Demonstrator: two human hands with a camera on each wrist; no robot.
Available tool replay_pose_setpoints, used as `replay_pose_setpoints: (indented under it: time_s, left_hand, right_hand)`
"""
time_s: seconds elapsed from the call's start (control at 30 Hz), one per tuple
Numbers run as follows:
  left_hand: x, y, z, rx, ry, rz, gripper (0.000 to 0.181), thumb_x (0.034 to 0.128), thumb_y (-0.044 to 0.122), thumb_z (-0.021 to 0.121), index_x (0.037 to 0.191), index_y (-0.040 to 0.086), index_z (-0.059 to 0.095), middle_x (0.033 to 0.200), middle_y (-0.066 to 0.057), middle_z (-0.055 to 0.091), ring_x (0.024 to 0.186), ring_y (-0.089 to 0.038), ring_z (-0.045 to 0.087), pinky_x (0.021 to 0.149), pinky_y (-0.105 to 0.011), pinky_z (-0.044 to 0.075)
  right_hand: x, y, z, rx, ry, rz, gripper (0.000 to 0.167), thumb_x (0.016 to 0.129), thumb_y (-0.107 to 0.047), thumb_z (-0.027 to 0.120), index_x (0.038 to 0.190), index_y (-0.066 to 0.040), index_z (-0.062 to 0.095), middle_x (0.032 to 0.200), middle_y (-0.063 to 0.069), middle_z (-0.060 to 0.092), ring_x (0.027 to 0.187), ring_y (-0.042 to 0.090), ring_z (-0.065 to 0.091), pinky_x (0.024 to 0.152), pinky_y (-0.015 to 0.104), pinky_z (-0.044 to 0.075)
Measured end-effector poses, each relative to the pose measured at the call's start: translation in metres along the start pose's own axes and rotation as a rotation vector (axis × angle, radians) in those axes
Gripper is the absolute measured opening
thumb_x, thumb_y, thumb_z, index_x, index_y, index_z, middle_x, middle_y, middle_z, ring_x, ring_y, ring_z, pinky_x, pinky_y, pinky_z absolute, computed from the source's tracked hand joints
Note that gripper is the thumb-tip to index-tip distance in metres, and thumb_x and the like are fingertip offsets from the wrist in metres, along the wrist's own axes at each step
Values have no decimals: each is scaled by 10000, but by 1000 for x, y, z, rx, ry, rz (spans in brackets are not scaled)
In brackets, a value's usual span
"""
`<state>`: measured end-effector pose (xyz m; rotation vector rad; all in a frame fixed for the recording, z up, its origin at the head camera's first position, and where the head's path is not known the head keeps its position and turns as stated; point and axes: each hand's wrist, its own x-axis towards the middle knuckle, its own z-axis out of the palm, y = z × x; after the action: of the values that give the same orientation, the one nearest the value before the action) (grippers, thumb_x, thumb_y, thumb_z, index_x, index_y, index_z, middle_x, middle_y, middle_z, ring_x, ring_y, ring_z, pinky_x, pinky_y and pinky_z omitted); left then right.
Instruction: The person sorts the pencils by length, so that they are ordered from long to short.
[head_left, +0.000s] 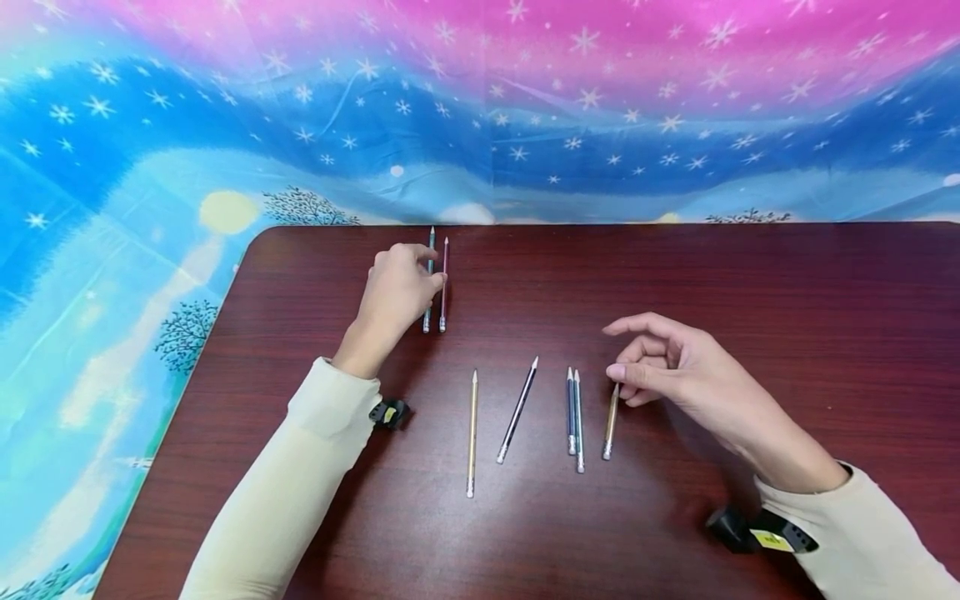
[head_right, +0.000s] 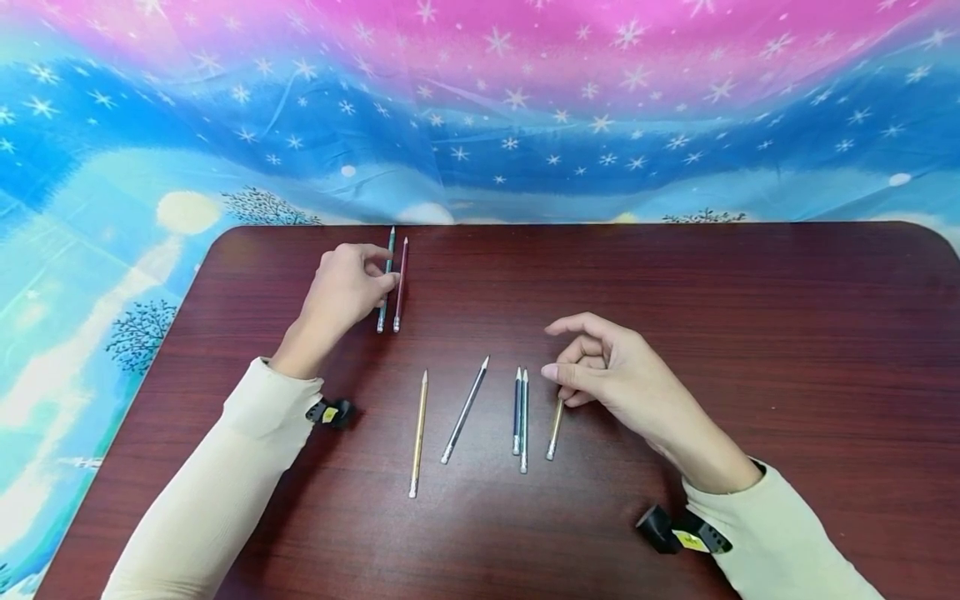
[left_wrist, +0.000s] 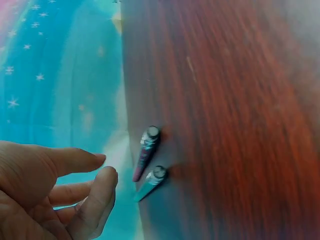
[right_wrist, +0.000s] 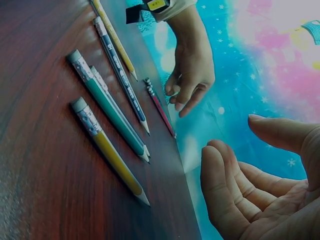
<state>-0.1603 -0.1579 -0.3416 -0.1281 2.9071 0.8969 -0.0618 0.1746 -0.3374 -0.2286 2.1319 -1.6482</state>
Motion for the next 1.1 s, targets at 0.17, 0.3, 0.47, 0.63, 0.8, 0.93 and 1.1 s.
replay_pose_setpoints:
  time_s: [0.17,0.3,0.47,0.63,0.8,0.93,1.1]
  left_hand:
    - [-19,-4,-6,-65,22,21,400,1014,260,678,1376,92,692,898,-54,758,721,-186,639,664,-326,461]
    - [-41,-9,-8,-175,22,32,392,1020,266,666,1363,78,691,900,-89,769,658,-203,670,624,-296,497]
    - [-67,-20,-9,-333,-16,18,374,1023,244,657,1341,52,691,978,-157,769,708,-290,759,630,-328,630]
    - [-91,-30,-7,-447,-81,-16,370,1027,234,658,1347,50,684,1032,-183,753,797,-309,768,688,-335,659]
    - [-111,-37,0,-530,-176,-66,366,1030,251,672,1338,54,688,1044,-182,747,831,-259,753,717,-317,661]
    - [-124,-38,7,-584,-226,-96,366,1025,257,682,1319,40,699,1030,-174,743,806,-215,731,717,-318,660]
    - [-136,-37,15,-618,-242,-111,341,1019,254,693,1287,45,721,994,-154,736,795,-190,719,712,-298,656]
  right_hand:
    - [-2,0,2,10,-5,2,472,1023,-94,669,1439,36,488,967,41,752,854,192,762,756,357,661]
    - [-3,0,5,42,-18,1,449,1039,-76,633,1436,61,474,1016,56,760,929,182,768,789,364,663]
    - [-4,-1,15,75,-26,8,445,1031,-57,635,1422,84,477,1034,102,746,943,180,759,800,374,664]
    - [-5,-3,26,84,-18,20,458,1014,-69,669,1406,91,493,1068,152,719,934,164,750,802,366,664]
    - [-6,-4,39,94,-9,21,464,998,-83,702,1379,105,514,1126,189,683,935,144,742,824,365,660]
    - [-7,-4,50,93,-7,30,467,987,-104,720,1366,97,534,1131,204,675,945,157,745,826,363,660]
    - [-6,-5,62,108,-18,29,481,992,-116,714,1382,92,525,1157,209,658,968,166,745,840,354,657]
